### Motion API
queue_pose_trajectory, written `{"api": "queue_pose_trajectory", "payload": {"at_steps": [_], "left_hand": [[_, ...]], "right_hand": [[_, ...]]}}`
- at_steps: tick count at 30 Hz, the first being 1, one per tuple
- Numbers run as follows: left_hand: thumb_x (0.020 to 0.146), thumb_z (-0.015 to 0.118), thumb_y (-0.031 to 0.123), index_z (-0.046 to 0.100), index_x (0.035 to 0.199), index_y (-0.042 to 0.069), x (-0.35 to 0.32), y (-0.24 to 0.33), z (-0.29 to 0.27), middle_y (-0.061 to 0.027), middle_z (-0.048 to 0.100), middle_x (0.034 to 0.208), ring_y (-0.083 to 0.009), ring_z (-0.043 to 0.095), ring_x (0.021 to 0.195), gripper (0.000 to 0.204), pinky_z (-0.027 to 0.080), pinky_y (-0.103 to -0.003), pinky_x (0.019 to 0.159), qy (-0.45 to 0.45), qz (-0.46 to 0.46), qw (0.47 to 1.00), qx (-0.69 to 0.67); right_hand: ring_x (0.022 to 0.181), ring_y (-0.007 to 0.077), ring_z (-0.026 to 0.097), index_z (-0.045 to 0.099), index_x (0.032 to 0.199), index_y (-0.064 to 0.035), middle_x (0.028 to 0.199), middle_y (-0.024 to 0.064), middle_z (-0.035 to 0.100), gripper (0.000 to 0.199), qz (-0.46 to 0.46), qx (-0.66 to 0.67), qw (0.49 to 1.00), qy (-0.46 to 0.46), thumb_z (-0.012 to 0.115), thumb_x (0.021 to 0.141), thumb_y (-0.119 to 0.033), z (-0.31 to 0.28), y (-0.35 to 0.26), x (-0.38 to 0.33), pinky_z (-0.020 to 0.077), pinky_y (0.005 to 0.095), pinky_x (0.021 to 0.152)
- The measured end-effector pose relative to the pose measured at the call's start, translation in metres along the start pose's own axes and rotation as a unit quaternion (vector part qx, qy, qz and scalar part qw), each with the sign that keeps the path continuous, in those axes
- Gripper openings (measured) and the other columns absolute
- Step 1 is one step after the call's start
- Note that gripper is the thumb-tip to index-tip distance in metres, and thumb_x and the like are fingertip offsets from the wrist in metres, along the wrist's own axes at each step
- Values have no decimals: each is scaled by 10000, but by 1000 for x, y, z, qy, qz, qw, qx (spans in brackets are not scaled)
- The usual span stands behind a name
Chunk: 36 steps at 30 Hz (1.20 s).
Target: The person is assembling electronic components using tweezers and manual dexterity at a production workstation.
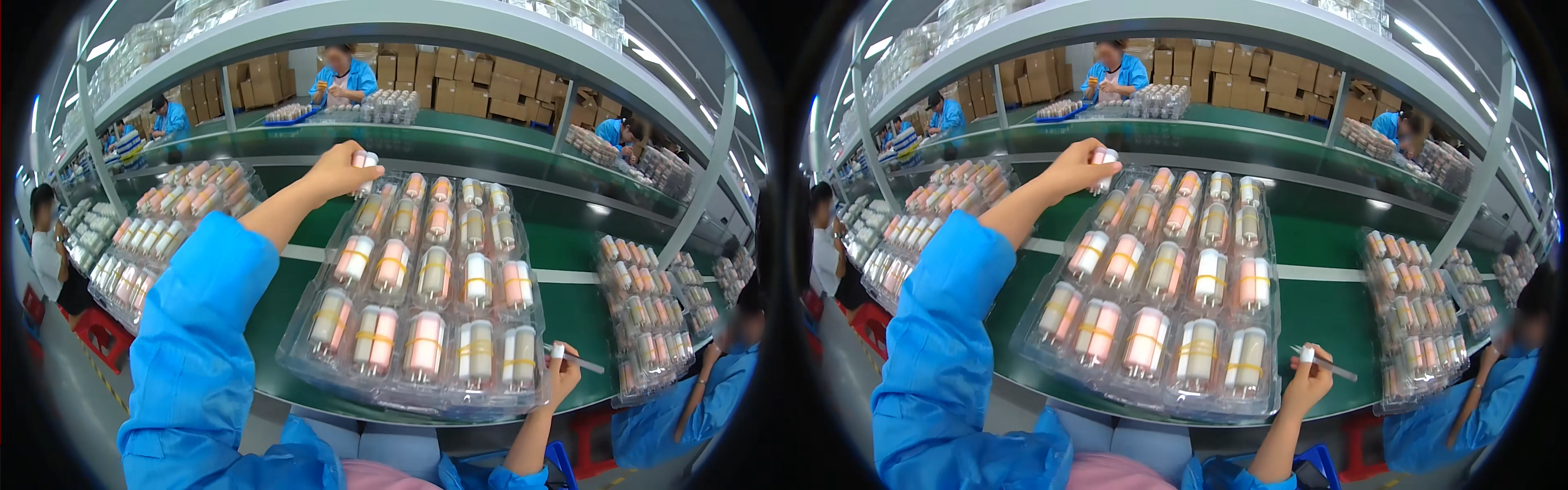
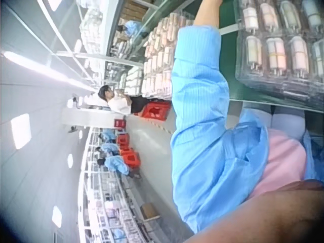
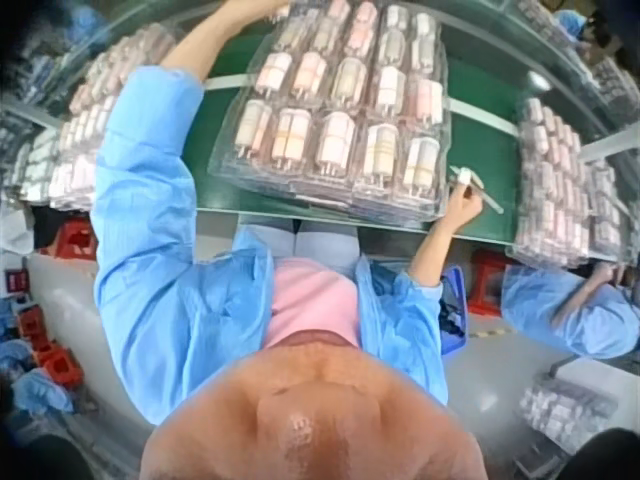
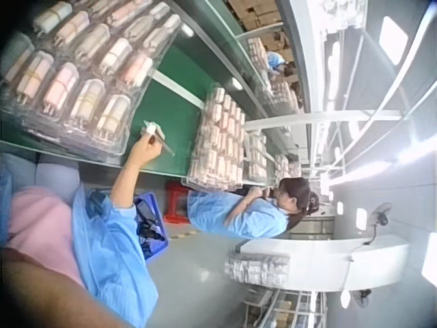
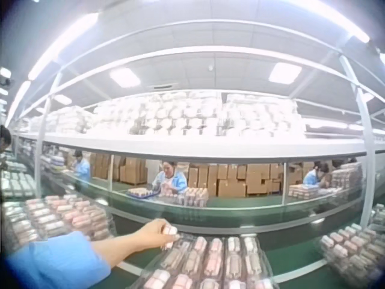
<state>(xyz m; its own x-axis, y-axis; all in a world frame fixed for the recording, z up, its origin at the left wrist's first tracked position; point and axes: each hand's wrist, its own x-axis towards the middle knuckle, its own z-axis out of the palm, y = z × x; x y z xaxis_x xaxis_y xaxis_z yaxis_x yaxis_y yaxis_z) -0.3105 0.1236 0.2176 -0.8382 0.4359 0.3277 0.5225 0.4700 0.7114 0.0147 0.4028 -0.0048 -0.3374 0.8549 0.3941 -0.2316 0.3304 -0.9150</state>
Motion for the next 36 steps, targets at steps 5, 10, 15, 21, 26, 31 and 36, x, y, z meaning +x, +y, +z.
{"api": "queue_pose_trajectory", "payload": {"at_steps": [5, 10, 15, 21, 26, 31, 36], "left_hand": [[758, 712, 352, 580, 1033, -20, 56, -7, 32, -171, 643, 888, -210, 644, 772, 481, 501, -331, 687, 8, 19, 991, 130], [824, 592, 420, 653, 1063, 53, 75, -20, 52, -155, 622, 1024, -273, 602, 936, 442, 468, -378, 809, -71, 45, 954, 288], [834, 550, 438, 626, 1157, 161, 73, -11, 72, -115, 528, 1185, -294, 454, 1127, 432, 371, -408, 927, -19, 82, 923, 376], [735, 699, 207, 485, 1077, 78, 66, 5, 77, -122, 551, 1041, -241, 563, 924, 424, 444, -399, 771, -118, 206, 960, 147], [716, 737, 108, 435, 1075, 69, 52, 23, 58, -115, 585, 914, -178, 611, 760, 470, 485, -328, 645, -30, 178, 965, -190], [902, 573, 143, 463, 1135, 53, -10, 56, -2, -90, 622, 974, -158, 627, 842, 273, 498, -281, 719, 36, 209, 911, -355], [928, 522, 151, 390, 1321, 33, -159, 61, -40, -173, 575, 1143, -213, 601, 1011, 431, 488, -308, 837, 73, 226, 892, -384]], "right_hand": [[652, 97, 578, 601, 927, 17, 936, 66, 563, 100, -7, 26, 1000, -9, 600, 873, -67, -1, 0, -1, 484, 198, 566], [650, 108, 587, 597, 923, 24, 948, 73, 557, 89, -9, 20, 999, -24, 592, 871, -47, 0, -8, -2, 489, 201, 569], [645, 109, 597, 588, 935, 36, 923, 79, 575, 96, 6, 14, 999, -33, 578, 876, -39, 1, -8, -2, 493, 206, 571], [658, 113, 607, 573, 971, 38, 886, 79, 596, 111, -5, 25, 1000, 12, 560, 883, -27, 3, -18, 1, 497, 208, 582], [716, 129, 618, 538, 1043, 30, 888, 87, 596, 173, -7, 70, 997, 34, 564, 885, -35, 5, -19, -2, 506, 218, 627], [822, 159, 626, 528, 1078, 30, 1008, 136, 589, 209, 2, 156, 987, 31, 569, 884, -35, -16, -3, 0, 531, 244, 744], [900, 185, 618, 515, 1119, 58, 1057, 159, 576, 228, -17, 178, 980, 84, 530, 910, -31, -61, -15, -28, 531, 251, 796]]}}
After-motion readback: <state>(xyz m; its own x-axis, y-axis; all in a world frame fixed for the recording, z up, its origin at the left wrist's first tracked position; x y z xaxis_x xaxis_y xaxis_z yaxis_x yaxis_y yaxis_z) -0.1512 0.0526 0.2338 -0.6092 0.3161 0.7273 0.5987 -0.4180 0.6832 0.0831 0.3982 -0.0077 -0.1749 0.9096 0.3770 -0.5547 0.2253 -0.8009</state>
